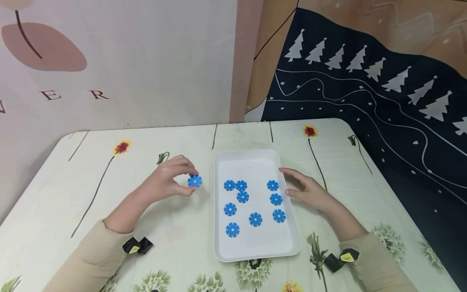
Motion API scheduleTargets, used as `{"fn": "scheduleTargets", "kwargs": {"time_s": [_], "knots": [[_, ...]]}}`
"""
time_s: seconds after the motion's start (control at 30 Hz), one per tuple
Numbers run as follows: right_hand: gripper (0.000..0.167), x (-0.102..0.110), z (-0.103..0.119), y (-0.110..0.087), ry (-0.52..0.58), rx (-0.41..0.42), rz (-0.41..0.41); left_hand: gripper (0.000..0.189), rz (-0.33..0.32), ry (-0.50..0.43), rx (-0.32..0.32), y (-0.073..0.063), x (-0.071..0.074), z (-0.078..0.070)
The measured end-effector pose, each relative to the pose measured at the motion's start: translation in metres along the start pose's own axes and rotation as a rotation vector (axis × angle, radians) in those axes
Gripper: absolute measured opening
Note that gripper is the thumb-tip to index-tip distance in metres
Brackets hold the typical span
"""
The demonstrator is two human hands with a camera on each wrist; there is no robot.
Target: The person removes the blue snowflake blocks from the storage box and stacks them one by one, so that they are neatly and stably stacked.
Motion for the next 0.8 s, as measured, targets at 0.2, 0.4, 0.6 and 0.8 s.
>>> {"fn": "scheduleTargets", "kwargs": {"time_s": [0.2,0.4,0.6,0.8], "knots": [[0.059,0.000,0.000,0.000,0.006,-0.003,0.000,0.027,0.016,-0.009,-0.013,-0.010,-0.002,0.004],[0.059,0.000,0.000,0.000,0.011,-0.003,0.001,0.027,0.032,-0.026,0.005,-0.020,-0.008,0.009],[0.059,0.000,0.000,0.000,0.012,-0.010,0.000,0.025,0.057,-0.065,0.036,-0.030,-0.017,0.017],[0.059,0.001,0.000,0.000,0.010,-0.007,0.002,0.023,0.091,-0.098,0.086,-0.036,-0.024,0.026]]}}
Point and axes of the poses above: each hand's wrist, its own y-axis towards the middle knuckle, its own x-axis out of the back of the hand, z = x × y, the point moved 10 cm from there along y, towards the middle knuckle, and after that the axes turned 8 degrees about z, right-handed, at the moved point
